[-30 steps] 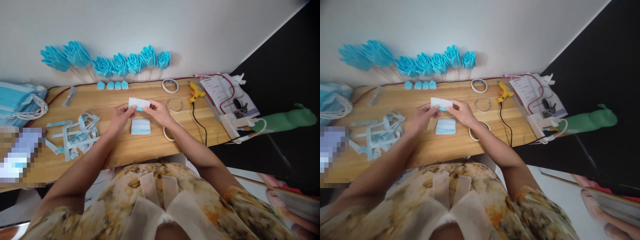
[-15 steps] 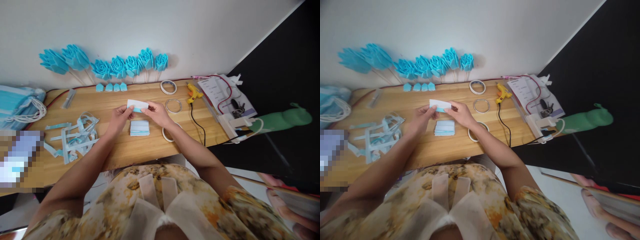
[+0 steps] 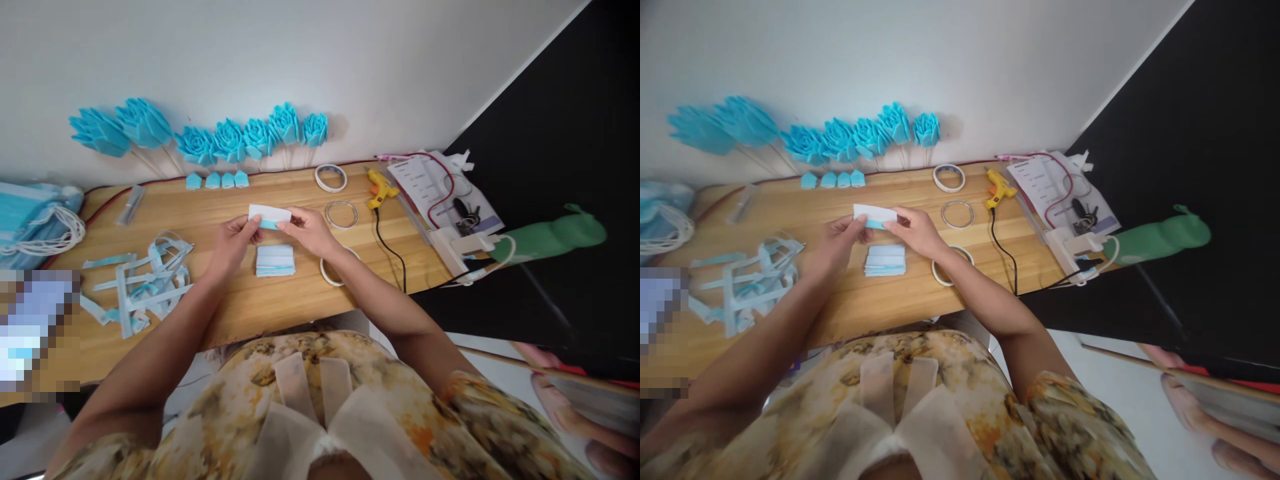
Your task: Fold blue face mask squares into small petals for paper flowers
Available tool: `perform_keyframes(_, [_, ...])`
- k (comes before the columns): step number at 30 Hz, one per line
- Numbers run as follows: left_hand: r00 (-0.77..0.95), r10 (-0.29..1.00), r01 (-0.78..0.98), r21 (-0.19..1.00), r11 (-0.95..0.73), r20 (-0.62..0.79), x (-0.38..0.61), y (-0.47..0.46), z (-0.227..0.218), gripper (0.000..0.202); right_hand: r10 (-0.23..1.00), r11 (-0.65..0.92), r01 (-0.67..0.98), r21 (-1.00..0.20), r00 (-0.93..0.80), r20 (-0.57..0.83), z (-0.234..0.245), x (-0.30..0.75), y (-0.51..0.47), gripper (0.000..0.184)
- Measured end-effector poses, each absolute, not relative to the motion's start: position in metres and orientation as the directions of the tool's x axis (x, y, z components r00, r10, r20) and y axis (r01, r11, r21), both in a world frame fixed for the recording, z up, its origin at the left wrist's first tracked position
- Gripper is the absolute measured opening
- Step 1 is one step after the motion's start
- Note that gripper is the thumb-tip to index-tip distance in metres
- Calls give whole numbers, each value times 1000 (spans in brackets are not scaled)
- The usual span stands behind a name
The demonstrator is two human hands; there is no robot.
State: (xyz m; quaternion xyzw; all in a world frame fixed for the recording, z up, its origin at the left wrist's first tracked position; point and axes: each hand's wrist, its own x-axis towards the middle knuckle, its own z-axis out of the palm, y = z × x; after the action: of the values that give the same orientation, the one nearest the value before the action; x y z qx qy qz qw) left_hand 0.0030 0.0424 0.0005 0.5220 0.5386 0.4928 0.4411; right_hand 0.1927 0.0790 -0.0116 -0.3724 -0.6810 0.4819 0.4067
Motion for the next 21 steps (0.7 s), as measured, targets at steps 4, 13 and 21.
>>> perform_keyframes(4, [-54,997,141,989,-45,53,3,42,3,39,892,267,117,-956,-405,200,-10,193,79,34])
perform_keyframes(13, [-62,997,60,997,-47,51,2,41,3,44,922,224,83,-971,-342,183,-10,196,85,32])
perform_keyframes(21, [-79,995,-3,998,-66,65,3,46,-5,42,984,46,-177,-983,-162,75,13,215,69,41])
